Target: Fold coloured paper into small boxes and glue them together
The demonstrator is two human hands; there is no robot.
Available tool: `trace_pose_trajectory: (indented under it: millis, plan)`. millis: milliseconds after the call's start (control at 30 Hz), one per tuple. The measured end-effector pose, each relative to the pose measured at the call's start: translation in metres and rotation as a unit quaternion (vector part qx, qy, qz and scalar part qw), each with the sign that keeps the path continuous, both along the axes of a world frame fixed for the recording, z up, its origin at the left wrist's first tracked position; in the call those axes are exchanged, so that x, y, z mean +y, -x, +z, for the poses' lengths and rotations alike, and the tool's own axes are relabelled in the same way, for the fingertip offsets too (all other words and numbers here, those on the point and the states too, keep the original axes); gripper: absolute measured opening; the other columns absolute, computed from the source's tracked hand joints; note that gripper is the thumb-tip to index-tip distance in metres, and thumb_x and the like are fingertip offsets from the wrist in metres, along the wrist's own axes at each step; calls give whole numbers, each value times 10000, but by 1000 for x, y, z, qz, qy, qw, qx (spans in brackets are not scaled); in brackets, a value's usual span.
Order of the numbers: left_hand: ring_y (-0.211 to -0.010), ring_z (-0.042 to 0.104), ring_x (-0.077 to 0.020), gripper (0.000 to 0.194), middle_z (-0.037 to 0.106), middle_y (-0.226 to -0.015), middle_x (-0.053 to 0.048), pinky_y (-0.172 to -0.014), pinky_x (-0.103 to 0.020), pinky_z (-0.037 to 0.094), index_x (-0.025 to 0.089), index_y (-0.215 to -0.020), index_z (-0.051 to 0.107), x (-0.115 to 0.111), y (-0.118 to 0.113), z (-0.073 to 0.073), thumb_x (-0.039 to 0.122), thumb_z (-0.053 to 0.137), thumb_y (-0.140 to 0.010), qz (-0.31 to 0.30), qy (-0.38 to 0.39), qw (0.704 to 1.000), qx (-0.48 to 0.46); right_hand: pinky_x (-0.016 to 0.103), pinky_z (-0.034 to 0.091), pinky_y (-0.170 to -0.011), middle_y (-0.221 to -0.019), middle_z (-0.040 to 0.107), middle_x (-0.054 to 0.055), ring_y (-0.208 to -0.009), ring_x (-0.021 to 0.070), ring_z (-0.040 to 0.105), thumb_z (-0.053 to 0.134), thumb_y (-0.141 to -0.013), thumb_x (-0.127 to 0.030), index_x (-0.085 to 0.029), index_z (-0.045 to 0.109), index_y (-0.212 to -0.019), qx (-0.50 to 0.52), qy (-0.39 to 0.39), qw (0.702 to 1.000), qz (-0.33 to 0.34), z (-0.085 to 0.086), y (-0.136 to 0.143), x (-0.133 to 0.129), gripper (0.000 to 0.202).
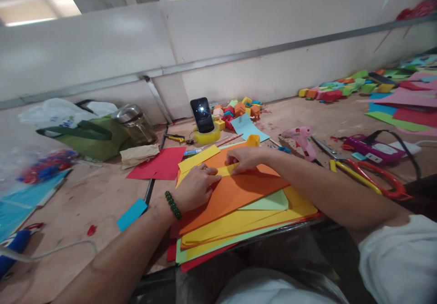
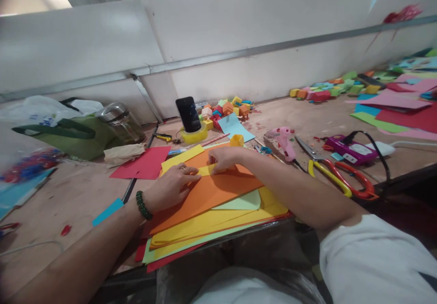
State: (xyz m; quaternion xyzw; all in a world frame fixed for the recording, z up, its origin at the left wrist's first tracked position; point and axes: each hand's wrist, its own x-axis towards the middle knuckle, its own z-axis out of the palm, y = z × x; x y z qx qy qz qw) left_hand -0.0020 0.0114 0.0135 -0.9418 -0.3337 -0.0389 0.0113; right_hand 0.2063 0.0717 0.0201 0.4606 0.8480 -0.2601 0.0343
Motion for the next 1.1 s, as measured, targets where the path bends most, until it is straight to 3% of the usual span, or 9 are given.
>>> trace_pose_trajectory:
  millis: [133, 467, 733, 967, 1100]
  plan:
    - [-906, 569, -243, 358, 688, -1086, -88, -834, -400, 482, 193, -983, 714, 2, 2, -2, 33, 503, -742, 2, 0, 1000, -1, 211, 416, -609, -1036, 654, 61, -844, 168, 604, 728, -692, -277, -157, 593, -1055, -10, 13, 1000, 0, 4, -12, 4, 405]
    - [-987, 577, -253, 363, 679, -1040, -111, -881, -396, 497, 191, -987, 725, 2, 3, -2, 35, 506, -743, 16, 22, 1000, -13, 228, 410, -637, -941, 657, 39, -834, 175, 598, 759, -619, -338, -167, 599, -999, -29, 42, 999, 12, 4, -24, 14, 446]
    - [-983, 579, -243, 405, 664, -995, -108, -877, -386, 498, 203, -1037, 709, 1, 4, -2, 33, 490, -741, 23, 38, 999, -17, 192, 395, -581, -818, 626, -10, -753, 138, 580, 723, -645, -262, -198, 583, -920, -18, 31, 999, 25, -2, -31, 19, 315]
    - [-966, 572, -226, 287, 661, -1080, -105, -898, -388, 473, 192, -1006, 710, 6, 3, -7, 146, 463, -868, 24, 25, 998, -58, 223, 388, -567, -817, 624, 5, -719, 151, 573, 708, -656, -311, -195, 576, -893, -19, 18, 999, 39, 1, -31, 15, 296]
    - [-943, 585, -208, 237, 680, -1034, -93, -880, -348, 470, 181, -935, 702, 7, -1, -6, 227, 470, -914, 44, 40, 994, -91, 241, 377, -571, -835, 640, 17, -727, 166, 577, 703, -673, -445, -197, 579, -873, -2, 10, 999, 38, 7, -24, 8, 342]
